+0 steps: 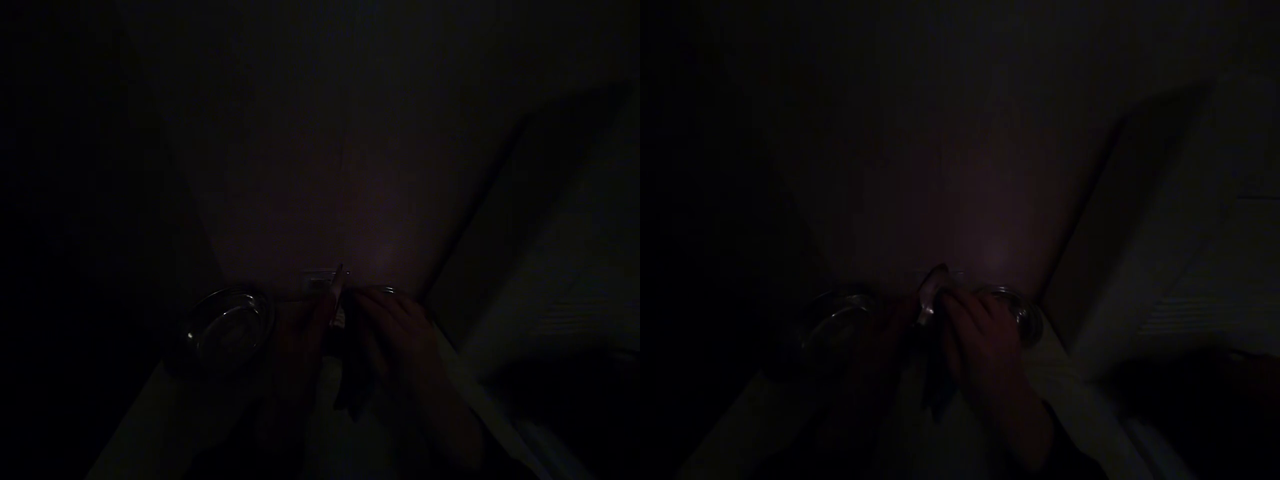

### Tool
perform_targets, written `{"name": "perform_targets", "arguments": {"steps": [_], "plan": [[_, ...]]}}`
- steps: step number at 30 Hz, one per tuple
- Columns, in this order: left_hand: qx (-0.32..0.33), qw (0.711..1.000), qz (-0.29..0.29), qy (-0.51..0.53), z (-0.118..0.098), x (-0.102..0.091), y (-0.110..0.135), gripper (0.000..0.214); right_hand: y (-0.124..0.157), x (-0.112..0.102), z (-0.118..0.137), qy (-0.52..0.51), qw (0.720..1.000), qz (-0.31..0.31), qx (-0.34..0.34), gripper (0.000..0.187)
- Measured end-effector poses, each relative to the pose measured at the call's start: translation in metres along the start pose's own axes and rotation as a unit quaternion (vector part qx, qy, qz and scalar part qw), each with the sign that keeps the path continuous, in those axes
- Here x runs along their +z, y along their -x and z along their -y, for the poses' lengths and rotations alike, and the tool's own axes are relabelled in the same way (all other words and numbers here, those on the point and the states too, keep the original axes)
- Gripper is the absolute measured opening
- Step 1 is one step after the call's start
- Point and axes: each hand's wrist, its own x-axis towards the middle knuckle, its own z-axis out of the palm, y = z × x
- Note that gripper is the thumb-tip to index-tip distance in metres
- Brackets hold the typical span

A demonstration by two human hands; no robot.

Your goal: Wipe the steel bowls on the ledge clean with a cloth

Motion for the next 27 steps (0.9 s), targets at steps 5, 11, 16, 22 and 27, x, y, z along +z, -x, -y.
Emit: {"name": "perform_targets", "arguments": {"steps": [5, 11, 16, 22, 27], "plan": [[0.014, 0.999, -0.029, -0.044, 0.002, -0.005, -0.004, 0.031, 0.004, 0.000, 0.011, 0.001, 0.998, 0.013, -0.061, 0.029], [0.009, 0.996, 0.007, -0.093, 0.003, -0.008, -0.002, 0.033, -0.001, -0.001, -0.006, -0.023, 0.999, 0.010, 0.025, 0.026], [0.017, 0.996, -0.011, -0.087, 0.005, -0.008, -0.003, 0.035, 0.001, -0.002, 0.003, -0.025, 1.000, 0.008, -0.007, 0.028], [0.027, 0.994, -0.003, -0.103, 0.009, -0.011, -0.004, 0.034, 0.000, -0.006, 0.008, -0.022, 0.999, -0.002, -0.023, 0.025], [0.022, 0.994, 0.001, -0.103, 0.012, -0.012, -0.003, 0.033, -0.002, -0.005, 0.002, -0.007, 1.000, -0.014, 0.002, 0.027]]}}
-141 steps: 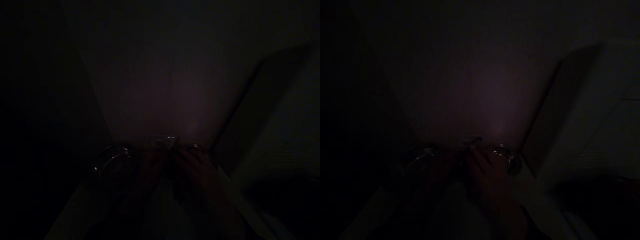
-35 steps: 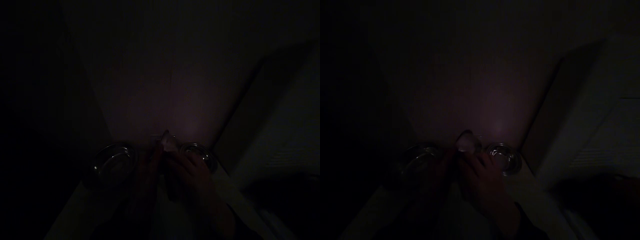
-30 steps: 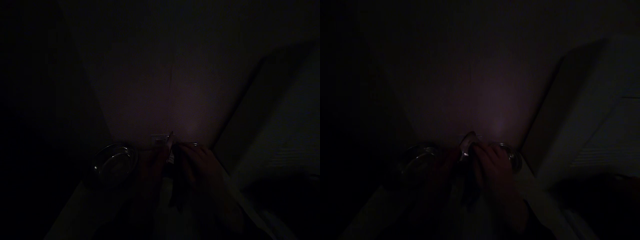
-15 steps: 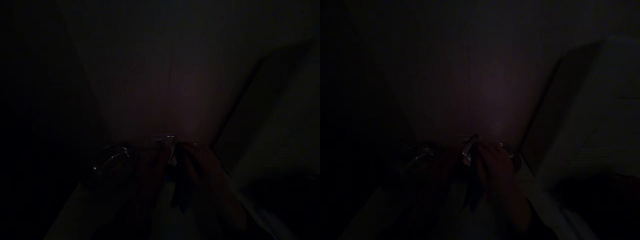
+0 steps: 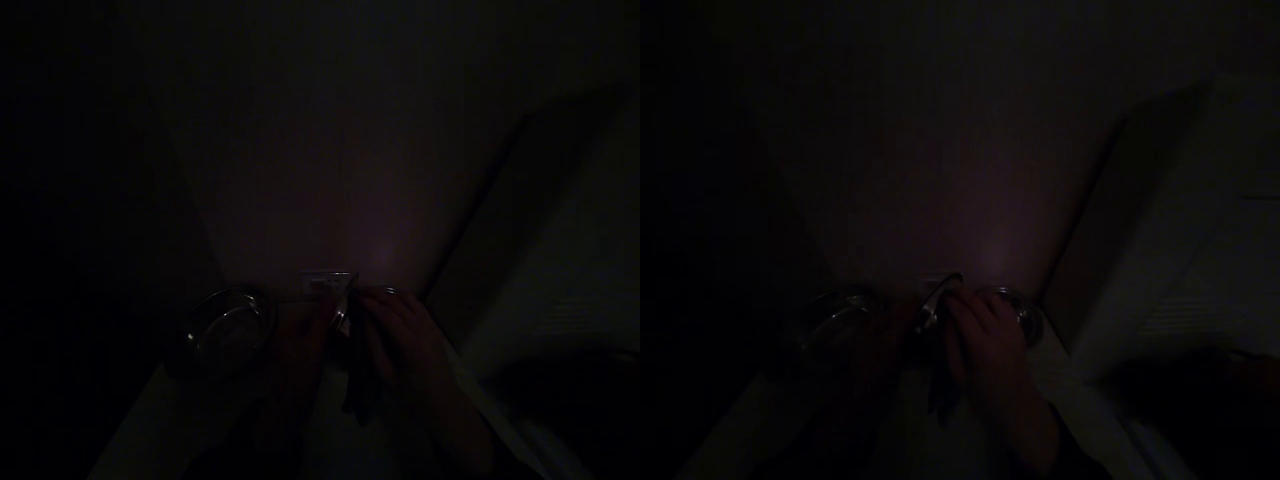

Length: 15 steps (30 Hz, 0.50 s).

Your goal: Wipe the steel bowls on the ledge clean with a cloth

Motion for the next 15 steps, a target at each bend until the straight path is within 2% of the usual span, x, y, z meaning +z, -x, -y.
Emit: {"name": "perform_targets", "arguments": {"steps": [7, 13, 15], "plan": [[-0.012, 1.000, -0.026, 0.010, -0.015, 0.004, 0.003, 0.032, 0.006, 0.000, 0.013, -0.033, 0.997, -0.011, -0.076, 0.023], [0.000, 1.000, -0.003, -0.004, -0.015, 0.002, 0.007, 0.029, 0.000, -0.003, 0.006, 0.006, 1.000, -0.026, -0.007, 0.023], [0.001, 1.000, -0.007, -0.004, -0.014, 0.002, 0.007, 0.029, 0.000, -0.003, 0.008, 0.005, 1.000, -0.024, -0.011, 0.023]]}}
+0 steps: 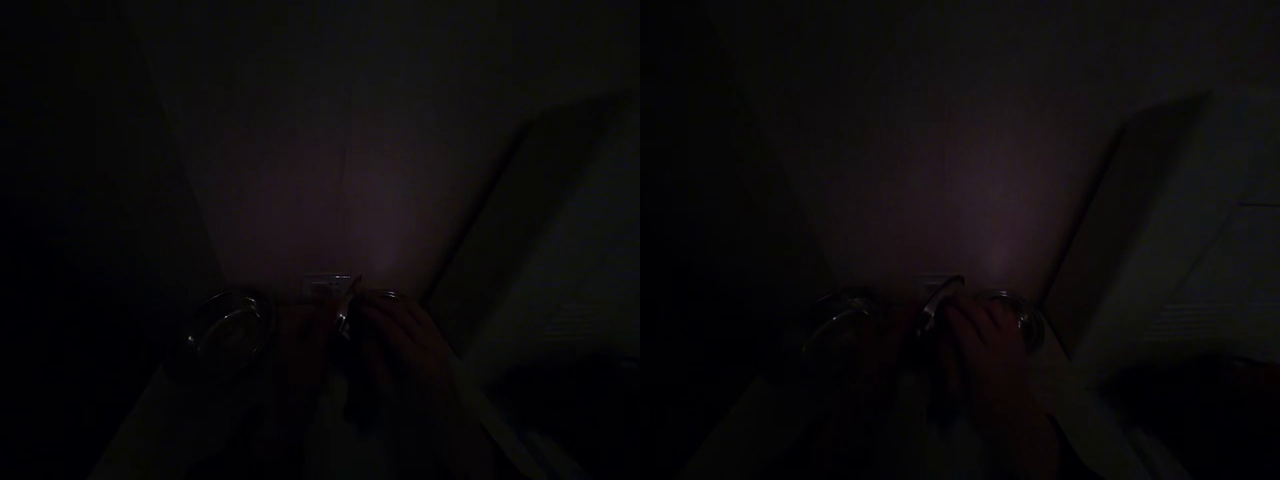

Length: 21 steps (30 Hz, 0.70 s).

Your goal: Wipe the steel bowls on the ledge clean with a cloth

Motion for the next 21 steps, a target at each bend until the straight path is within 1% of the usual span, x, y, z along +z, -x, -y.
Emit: {"name": "perform_targets", "arguments": {"steps": [2, 4, 6, 8, 10, 11, 13, 16, 18, 19, 21], "plan": [[-0.003, 1.000, -0.009, -0.001, 0.000, -0.001, -0.001, 0.029, 0.001, 0.000, 0.004, -0.007, 1.000, 0.003, -0.030, 0.023], [-0.002, 1.000, -0.006, -0.004, 0.001, -0.001, -0.002, 0.030, 0.002, 0.000, 0.006, -0.011, 0.998, 0.001, -0.056, 0.023], [0.005, 1.000, 0.016, -0.008, 0.002, -0.001, -0.002, 0.033, 0.001, 0.001, 0.004, -0.005, 0.999, 0.005, -0.044, 0.025], [0.012, 0.999, 0.040, -0.010, 0.004, 0.000, -0.002, 0.036, 0.000, 0.002, -0.003, -0.001, 1.000, 0.008, 0.001, 0.026], [0.019, 0.999, 0.047, -0.011, 0.007, 0.001, -0.001, 0.037, 0.000, 0.003, -0.011, -0.001, 0.999, 0.008, 0.042, 0.025], [0.019, 0.999, 0.044, -0.013, 0.009, 0.001, -0.002, 0.038, 0.000, 0.003, -0.013, 0.000, 0.999, 0.008, 0.049, 0.024], [0.020, 0.999, 0.039, -0.017, 0.013, 0.001, -0.003, 0.039, 0.001, 0.004, -0.013, 0.004, 0.999, 0.012, 0.043, 0.024], [0.038, 0.998, 0.042, -0.012, 0.016, -0.001, -0.006, 0.037, 0.004, 0.003, -0.003, -0.006, 1.000, 0.025, -0.004, 0.026], [0.051, 0.998, 0.031, -0.002, 0.016, -0.002, -0.008, 0.033, 0.006, 0.003, 0.003, -0.018, 0.999, 0.030, -0.022, 0.027], [0.051, 0.998, 0.027, -0.002, 0.015, -0.002, -0.008, 0.032, 0.006, 0.004, 0.003, -0.021, 0.999, 0.030, -0.024, 0.027], [0.042, 0.999, 0.018, -0.015, 0.013, -0.002, -0.007, 0.032, 0.004, 0.004, -0.001, -0.017, 0.999, 0.031, -0.006, 0.027]]}}
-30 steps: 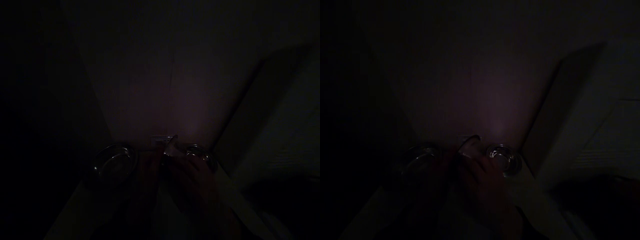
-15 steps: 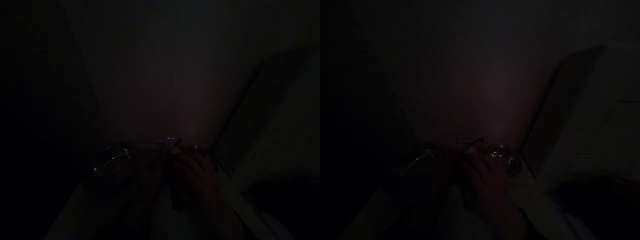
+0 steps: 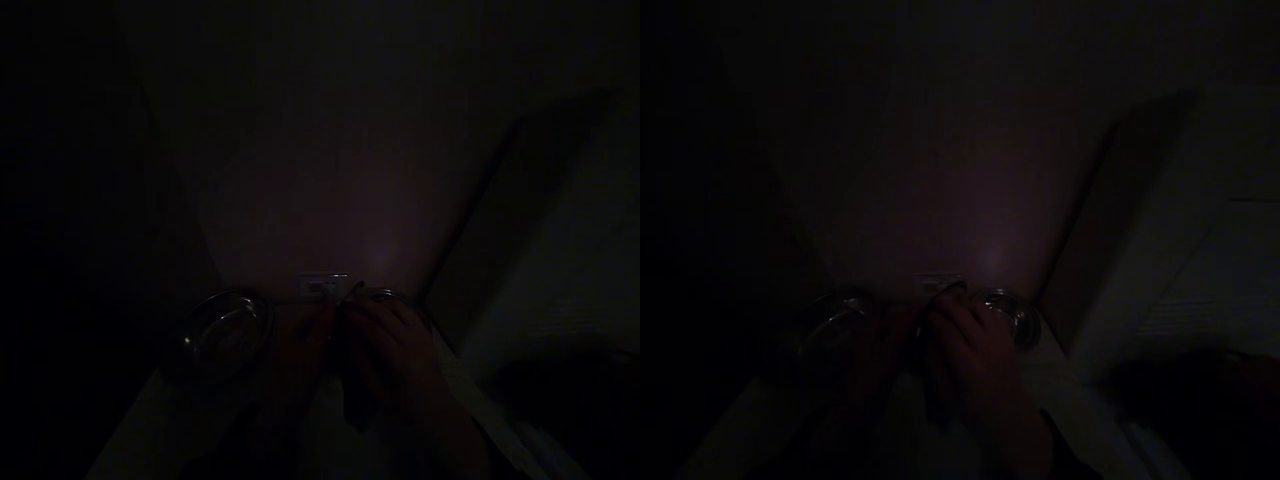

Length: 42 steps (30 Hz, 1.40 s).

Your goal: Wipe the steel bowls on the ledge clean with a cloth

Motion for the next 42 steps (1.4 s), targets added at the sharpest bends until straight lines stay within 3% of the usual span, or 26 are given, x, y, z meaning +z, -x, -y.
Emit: {"name": "perform_targets", "arguments": {"steps": [5, 13, 20, 27, 34, 39, 42], "plan": [[-0.028, 0.999, 0.026, -0.029, -0.005, 0.002, 0.005, 0.036, -0.004, 0.001, -0.018, -0.001, 0.997, -0.008, 0.072, 0.025], [-0.019, 1.000, -0.022, -0.004, -0.011, 0.004, -0.002, 0.027, -0.003, -0.002, 0.002, -0.032, 0.999, 0.004, -0.039, 0.024], [-0.041, 0.999, 0.018, -0.028, -0.013, 0.004, 0.004, 0.033, -0.006, -0.001, -0.021, -0.011, 0.998, 0.003, 0.067, 0.022], [-0.018, 1.000, -0.011, 0.012, -0.006, 0.001, -0.004, 0.030, -0.003, -0.002, -0.002, -0.048, 0.998, 0.031, -0.018, 0.026], [-0.039, 0.999, -0.007, -0.004, -0.013, -0.001, 0.000, 0.028, -0.004, 0.001, -0.024, -0.011, 0.996, 0.023, 0.083, 0.024], [-0.018, 0.999, -0.036, 0.002, -0.013, 0.001, -0.003, 0.029, -0.003, -0.002, -0.007, -0.026, 1.000, 0.015, -0.002, 0.025], [-0.002, 1.000, -0.025, -0.009, -0.010, -0.001, -0.003, 0.028, -0.003, -0.002, -0.006, -0.025, 0.999, 0.023, 0.001, 0.024]]}}
